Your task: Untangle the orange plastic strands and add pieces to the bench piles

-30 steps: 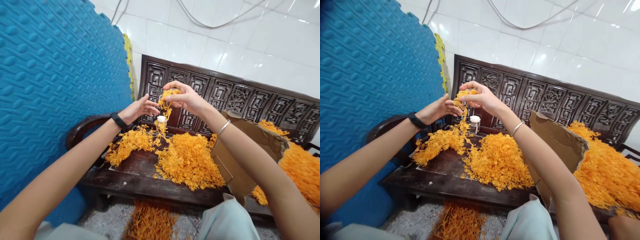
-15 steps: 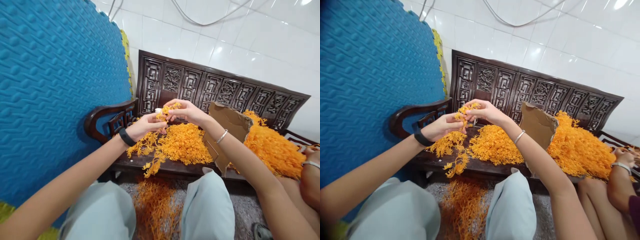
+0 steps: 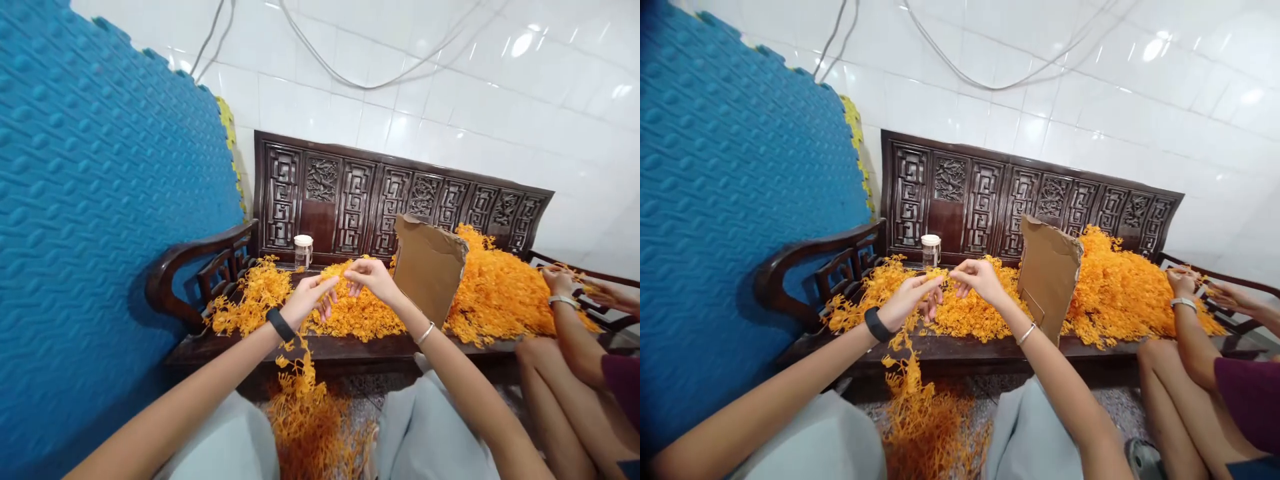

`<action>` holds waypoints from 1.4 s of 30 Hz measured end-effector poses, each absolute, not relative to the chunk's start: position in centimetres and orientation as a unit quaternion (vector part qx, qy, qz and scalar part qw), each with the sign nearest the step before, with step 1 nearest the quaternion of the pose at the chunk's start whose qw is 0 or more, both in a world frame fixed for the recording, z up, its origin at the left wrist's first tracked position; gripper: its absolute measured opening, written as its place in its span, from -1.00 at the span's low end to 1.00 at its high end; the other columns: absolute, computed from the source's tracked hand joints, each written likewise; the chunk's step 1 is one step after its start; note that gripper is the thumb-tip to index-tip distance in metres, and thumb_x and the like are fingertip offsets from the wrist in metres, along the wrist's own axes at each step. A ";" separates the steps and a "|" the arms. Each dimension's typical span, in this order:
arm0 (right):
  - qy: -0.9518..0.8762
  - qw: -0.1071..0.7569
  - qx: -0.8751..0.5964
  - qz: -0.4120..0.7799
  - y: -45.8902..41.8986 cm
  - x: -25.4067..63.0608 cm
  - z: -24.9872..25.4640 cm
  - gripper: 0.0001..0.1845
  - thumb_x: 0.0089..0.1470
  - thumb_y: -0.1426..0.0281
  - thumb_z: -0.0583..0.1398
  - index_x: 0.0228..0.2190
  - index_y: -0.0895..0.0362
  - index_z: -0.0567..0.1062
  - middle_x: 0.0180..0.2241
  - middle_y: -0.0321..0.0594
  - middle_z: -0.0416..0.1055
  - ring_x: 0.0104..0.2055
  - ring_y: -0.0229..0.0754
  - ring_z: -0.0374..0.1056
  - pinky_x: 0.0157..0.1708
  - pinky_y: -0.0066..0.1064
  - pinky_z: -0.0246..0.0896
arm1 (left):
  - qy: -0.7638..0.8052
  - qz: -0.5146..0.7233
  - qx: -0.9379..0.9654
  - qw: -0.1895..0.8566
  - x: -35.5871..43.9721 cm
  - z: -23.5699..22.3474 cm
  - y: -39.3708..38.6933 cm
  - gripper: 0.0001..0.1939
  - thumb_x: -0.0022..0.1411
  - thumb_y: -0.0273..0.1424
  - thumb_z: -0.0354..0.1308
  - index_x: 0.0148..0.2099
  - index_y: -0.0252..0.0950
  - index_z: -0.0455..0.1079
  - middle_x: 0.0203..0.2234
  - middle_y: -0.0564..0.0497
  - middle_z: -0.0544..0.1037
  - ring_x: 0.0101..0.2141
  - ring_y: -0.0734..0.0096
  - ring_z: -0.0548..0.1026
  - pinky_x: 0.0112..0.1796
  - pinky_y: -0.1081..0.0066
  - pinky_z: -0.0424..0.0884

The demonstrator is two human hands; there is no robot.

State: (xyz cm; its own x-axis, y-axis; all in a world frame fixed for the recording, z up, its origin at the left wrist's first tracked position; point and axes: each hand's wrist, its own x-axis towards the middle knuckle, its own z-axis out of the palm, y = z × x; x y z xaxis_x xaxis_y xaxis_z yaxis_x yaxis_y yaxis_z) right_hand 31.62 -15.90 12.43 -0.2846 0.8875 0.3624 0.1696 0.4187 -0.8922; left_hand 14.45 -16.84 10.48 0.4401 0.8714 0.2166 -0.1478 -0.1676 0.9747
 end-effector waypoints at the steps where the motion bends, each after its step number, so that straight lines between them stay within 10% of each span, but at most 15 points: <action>1: -0.696 0.474 -0.370 0.392 -15.7 31.9 12.1 -0.69 -0.19 0.17 0.23 -0.54 0.17 0.35 -0.67 -0.34 0.36 -0.66 -0.28 0.33 -0.69 -0.49 0.23 | 0.297 0.447 0.623 0.569 14.7 10.6 -16.5 -0.67 0.00 -0.14 0.14 -0.56 -0.30 0.25 -0.68 0.09 0.42 -0.82 0.60 0.25 -0.80 0.53 0.11; 11: -0.802 0.369 -0.406 0.235 -17.4 35.3 11.7 -0.89 -0.04 0.35 0.14 -0.54 0.11 0.33 -0.60 -0.34 0.33 -0.54 -0.28 0.29 -0.43 -0.42 0.19 | 0.348 0.426 0.617 0.563 16.0 8.9 -18.5 -0.72 -0.12 -0.17 0.21 -0.56 -0.27 0.29 -0.88 0.23 0.20 -0.82 0.60 0.11 -0.72 0.51 -0.03; 16: -0.637 0.603 -0.471 0.093 -16.1 41.9 12.3 -0.89 -0.03 0.31 0.11 -0.52 0.08 0.32 -0.58 -0.31 0.32 -0.58 -0.27 0.23 -0.56 -0.42 0.13 | 0.405 0.397 0.620 0.542 15.6 7.5 -20.9 -0.66 -0.12 -0.07 0.14 -0.56 -0.26 0.28 -0.84 0.23 0.17 -0.78 0.58 0.09 -0.70 0.51 -0.02; 27: -0.534 0.661 -0.403 0.339 -7.8 42.6 12.8 -0.73 -0.25 0.30 0.27 -0.42 0.16 0.42 -0.47 -0.25 0.42 -0.44 -0.26 0.39 -0.32 -0.38 0.33 | 0.475 0.349 0.636 0.498 16.8 6.3 -20.8 -0.65 -0.10 -0.04 0.09 -0.57 -0.23 0.24 -0.81 0.20 0.18 -0.71 0.46 0.17 -0.61 0.46 0.07; 34: -0.594 0.599 -0.432 0.319 -3.9 41.3 12.8 -0.69 -0.28 0.24 0.28 -0.46 0.17 0.41 -0.54 -0.30 0.40 -0.52 -0.33 0.35 -0.51 -0.51 0.25 | 0.418 0.268 0.752 0.434 17.5 5.2 -21.1 -0.75 0.09 -0.19 -0.02 -0.44 -0.24 0.36 -0.64 0.11 0.41 -0.55 0.37 0.36 -0.50 0.47 0.20; 42: -0.643 0.561 -0.434 0.290 0.0 42.7 11.9 -0.68 -0.28 0.29 0.28 -0.40 0.17 0.47 -0.44 -0.23 0.46 -0.37 -0.24 0.38 -0.27 -0.38 0.26 | 0.399 0.100 0.889 0.202 17.9 4.9 -22.2 -0.81 0.14 -0.39 -0.07 -0.43 -0.22 0.34 -0.55 0.04 0.52 -0.49 0.33 0.46 -0.50 0.50 0.23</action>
State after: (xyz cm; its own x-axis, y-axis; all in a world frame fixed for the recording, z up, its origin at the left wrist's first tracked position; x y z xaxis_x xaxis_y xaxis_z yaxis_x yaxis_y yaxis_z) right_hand 42.66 -0.01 11.90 0.0064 0.8828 0.4696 0.2324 0.4555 -0.8594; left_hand 17.93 -22.16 4.95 0.6608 0.7503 0.0165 0.6693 -0.5991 0.4395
